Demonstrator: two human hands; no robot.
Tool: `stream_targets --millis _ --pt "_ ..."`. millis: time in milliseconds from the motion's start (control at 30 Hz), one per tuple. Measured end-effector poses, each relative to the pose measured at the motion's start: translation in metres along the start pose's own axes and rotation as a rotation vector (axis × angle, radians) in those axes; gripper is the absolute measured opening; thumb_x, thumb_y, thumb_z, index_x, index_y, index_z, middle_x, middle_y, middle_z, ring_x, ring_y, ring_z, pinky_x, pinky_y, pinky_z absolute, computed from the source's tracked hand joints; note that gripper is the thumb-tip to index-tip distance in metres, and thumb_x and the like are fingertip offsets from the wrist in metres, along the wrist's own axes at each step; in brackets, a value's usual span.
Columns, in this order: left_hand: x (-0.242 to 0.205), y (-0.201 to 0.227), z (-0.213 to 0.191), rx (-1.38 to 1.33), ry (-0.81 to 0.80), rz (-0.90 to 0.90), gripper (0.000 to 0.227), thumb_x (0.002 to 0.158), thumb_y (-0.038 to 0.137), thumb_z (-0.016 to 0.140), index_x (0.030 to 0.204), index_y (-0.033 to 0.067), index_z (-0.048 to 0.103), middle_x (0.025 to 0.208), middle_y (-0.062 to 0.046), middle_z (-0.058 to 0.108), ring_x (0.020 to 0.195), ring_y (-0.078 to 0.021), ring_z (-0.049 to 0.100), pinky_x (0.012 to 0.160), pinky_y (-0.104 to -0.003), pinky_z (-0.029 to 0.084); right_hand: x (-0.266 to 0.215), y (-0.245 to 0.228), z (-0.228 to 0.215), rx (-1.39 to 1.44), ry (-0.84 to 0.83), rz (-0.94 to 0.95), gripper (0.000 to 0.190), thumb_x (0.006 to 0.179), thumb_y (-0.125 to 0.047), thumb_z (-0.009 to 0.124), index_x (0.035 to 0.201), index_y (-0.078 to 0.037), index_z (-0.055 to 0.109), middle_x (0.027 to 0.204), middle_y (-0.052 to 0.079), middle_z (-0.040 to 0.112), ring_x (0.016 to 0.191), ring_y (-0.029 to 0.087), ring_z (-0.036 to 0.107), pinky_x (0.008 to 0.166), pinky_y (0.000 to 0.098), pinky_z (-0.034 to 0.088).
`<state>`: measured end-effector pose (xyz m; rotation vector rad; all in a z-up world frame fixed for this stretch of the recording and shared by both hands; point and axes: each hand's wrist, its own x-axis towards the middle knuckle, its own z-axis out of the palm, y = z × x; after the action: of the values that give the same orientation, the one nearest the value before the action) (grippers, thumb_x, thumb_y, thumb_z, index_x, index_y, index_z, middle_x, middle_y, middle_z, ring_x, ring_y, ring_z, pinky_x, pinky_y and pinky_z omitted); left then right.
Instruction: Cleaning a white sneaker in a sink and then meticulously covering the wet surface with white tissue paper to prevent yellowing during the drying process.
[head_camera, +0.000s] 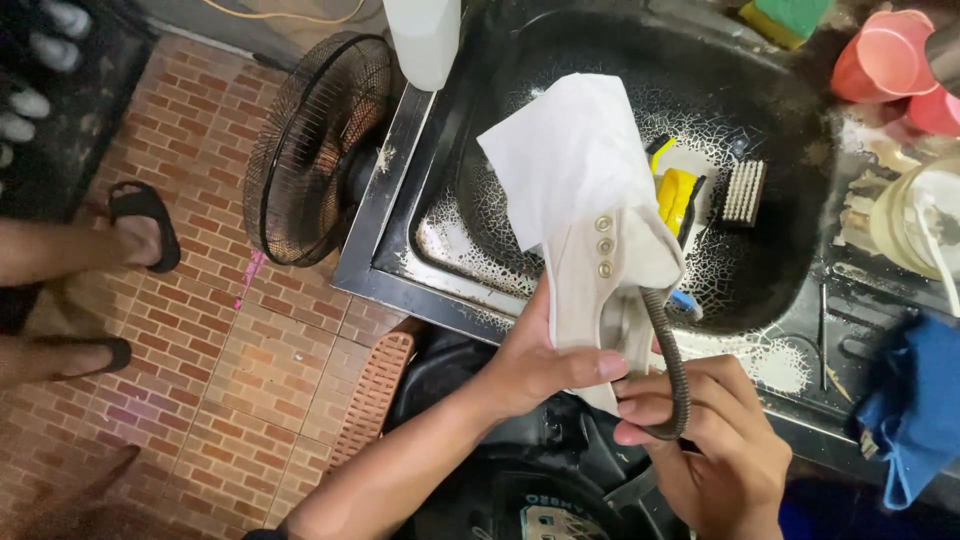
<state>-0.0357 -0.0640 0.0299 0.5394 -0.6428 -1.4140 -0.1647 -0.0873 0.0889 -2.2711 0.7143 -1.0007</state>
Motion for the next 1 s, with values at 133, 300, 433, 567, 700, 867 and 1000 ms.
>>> stream_targets --millis 133,300,433,567,700,867,1000 --pt "0.002 0.009 0.004 0.009 -0.029 0.006 0.055 0.073 0.016 0.062 0.117 0.0064 0.031 0.086 -0.006 0.047 0.077 -0.015 0.047 0.07 -0.028 0.042 -0.004 0.003 -0.002 -0.024 -0.055 0.021 0.01 0.065 -0.013 0.065 0.071 -0.011 0.058 0.078 0.001 0.063 0.07 0.014 0.055 0.068 0.0227 0.042" --pt "0.003 0.009 0.007 0.061 -0.022 0.046 0.053 0.074 0.015 0.061 0.117 0.0087 0.031 0.086 -0.004 0.044 0.081 -0.0137 0.043 0.072 -0.027 0.039 -0.003 0.003 -0.002 0.011 -0.044 0.02 0.008 0.066 -0.01 0.064 0.07 -0.008 0.057 0.076 0.004 0.064 0.07 0.016 0.058 0.067 0.0231 0.043" --pt "0.003 0.009 0.009 0.122 0.046 0.028 0.067 0.071 0.017 0.061 0.126 0.0061 0.024 0.12 -0.011 0.04 0.114 -0.0221 0.038 0.097 -0.037 0.037 -0.007 0.005 -0.003 0.002 -0.052 0.113 0.007 0.07 -0.016 0.059 0.069 -0.009 0.056 0.077 0.003 0.063 0.07 0.016 0.057 0.071 0.025 0.041" --pt "0.003 0.014 0.014 0.264 0.126 0.037 0.066 0.07 0.02 0.061 0.123 0.0046 0.025 0.116 -0.01 0.04 0.105 -0.0172 0.04 0.085 -0.03 0.04 -0.011 0.011 -0.002 0.076 -0.033 0.176 0.008 0.072 -0.013 0.057 0.074 -0.006 0.058 0.075 0.004 0.062 0.069 0.017 0.054 0.07 0.0257 0.04" --pt "0.003 0.016 0.016 0.379 0.183 0.031 0.065 0.068 0.024 0.062 0.12 0.0035 0.028 0.114 -0.009 0.041 0.104 -0.0163 0.04 0.086 -0.028 0.038 -0.016 0.016 -0.002 0.125 -0.047 0.235 0.009 0.073 -0.014 0.056 0.075 -0.005 0.057 0.077 0.007 0.061 0.073 0.017 0.056 0.073 0.0268 0.042" --pt "0.003 0.017 0.016 0.414 0.204 0.032 0.065 0.067 0.023 0.062 0.119 0.0025 0.029 0.112 -0.009 0.043 0.103 -0.0154 0.041 0.085 -0.027 0.038 -0.021 0.022 -0.001 0.12 -0.049 0.239 0.007 0.074 -0.013 0.056 0.075 -0.006 0.058 0.076 0.006 0.06 0.076 0.018 0.058 0.076 0.0281 0.043" --pt "0.003 0.017 0.016 0.413 0.203 0.026 0.064 0.067 0.023 0.062 0.118 0.0027 0.029 0.111 -0.009 0.043 0.102 -0.016 0.041 0.083 -0.028 0.039 -0.022 0.023 -0.001 0.131 -0.043 0.248 0.008 0.073 -0.013 0.056 0.076 -0.005 0.058 0.077 0.006 0.061 0.078 0.018 0.058 0.079 0.0288 0.043"
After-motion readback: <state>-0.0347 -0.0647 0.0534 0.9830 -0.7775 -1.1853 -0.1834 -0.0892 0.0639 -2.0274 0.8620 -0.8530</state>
